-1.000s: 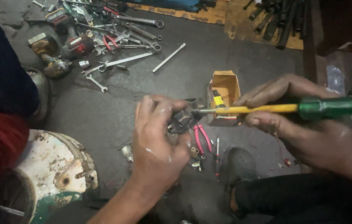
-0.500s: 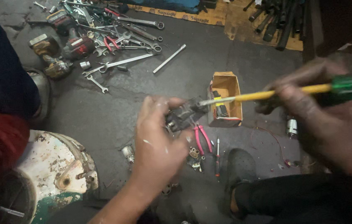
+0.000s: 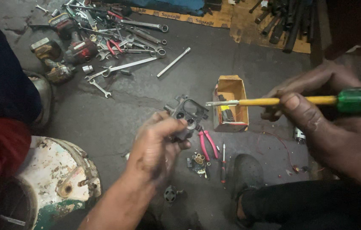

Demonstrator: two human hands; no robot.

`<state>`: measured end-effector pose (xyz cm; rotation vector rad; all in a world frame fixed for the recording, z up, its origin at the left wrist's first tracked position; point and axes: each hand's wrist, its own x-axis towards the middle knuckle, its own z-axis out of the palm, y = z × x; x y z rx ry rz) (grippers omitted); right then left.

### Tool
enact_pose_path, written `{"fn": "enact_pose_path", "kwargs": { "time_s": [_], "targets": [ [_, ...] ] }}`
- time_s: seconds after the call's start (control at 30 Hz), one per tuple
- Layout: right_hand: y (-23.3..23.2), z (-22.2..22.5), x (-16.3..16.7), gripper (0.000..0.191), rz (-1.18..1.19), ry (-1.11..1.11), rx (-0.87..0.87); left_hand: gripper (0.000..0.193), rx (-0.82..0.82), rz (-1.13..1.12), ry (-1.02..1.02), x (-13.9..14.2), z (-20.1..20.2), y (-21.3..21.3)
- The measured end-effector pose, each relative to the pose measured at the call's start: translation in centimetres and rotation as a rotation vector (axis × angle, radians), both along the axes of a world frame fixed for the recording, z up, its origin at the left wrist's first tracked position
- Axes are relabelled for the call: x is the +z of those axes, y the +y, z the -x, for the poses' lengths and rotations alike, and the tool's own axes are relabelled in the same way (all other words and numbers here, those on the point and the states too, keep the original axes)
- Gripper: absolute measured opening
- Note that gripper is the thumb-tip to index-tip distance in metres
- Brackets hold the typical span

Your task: The person is repairing a carburetor by using a screwdriver to adjust internal components. They hold the carburetor body in their left hand and use the screwdriver in their right hand to turn screws and manipulate small parts inside the assembly.

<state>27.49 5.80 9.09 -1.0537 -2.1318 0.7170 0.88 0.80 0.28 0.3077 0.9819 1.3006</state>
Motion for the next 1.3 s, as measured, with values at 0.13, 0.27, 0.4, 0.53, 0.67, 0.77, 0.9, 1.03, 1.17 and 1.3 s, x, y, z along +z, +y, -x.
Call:
{"fn": "enact_pose_path", "kwargs": {
  "time_s": [0.13, 0.27, 0.4, 0.53, 0.67, 0.77, 0.9, 1.03, 1.17, 1.3],
  "targets": [
    [0.0, 0.0, -0.4, 0.012, -0.034, -0.084, -0.024, 0.026, 0.041, 0.065, -0.091, 0.6, 0.0, 0.0],
    [-0.2, -0.2, -0.7, 0.012, 0.074, -0.059, 0.014, 0.028, 0.04, 0.095, -0.046, 1.3, -0.1, -0.1],
    [-0.4, 0.0, -1.3, 0.01, 0.189, 0.082, 0.059, 0.032, 0.029, 0.104, 0.015, 1.7, -0.2, 0.0],
    [-0.7, 0.1, -1.6, 0.013, 0.232, 0.051, 0.077, 0.036, 0.033, 0.104, -0.036, 1.7, -0.4, 0.0],
    [-0.7, 0.4, -2.0, 0.014, 0.17, 0.122, 0.132, 0.038, 0.033, 0.093, -0.035, 1.6, -0.4, 0.0],
    [-0.8, 0.6, -2.1, 0.013, 0.097, 0.097, 0.154, 0.038, 0.044, 0.101, -0.037, 1.4, -0.3, 0.1],
    [-0.9, 0.7, -2.1, 0.011, -0.001, 0.008, 0.144, 0.036, 0.041, 0.094, -0.053, 1.1, -0.3, 0.1],
    [-0.8, 1.0, -2.0, 0.012, -0.077, 0.0, 0.169, 0.032, 0.032, 0.042, -0.056, 1.0, -0.3, 0.0],
    [-0.8, 0.8, -1.5, 0.013, -0.119, -0.071, 0.108, 0.028, 0.022, 0.036, -0.026, 1.2, -0.2, -0.1],
    [-1.0, 0.6, -0.9, 0.013, -0.051, 0.004, 0.099, 0.023, 0.003, 0.097, 0.061, 1.4, -0.1, -0.2]
  ]
}}
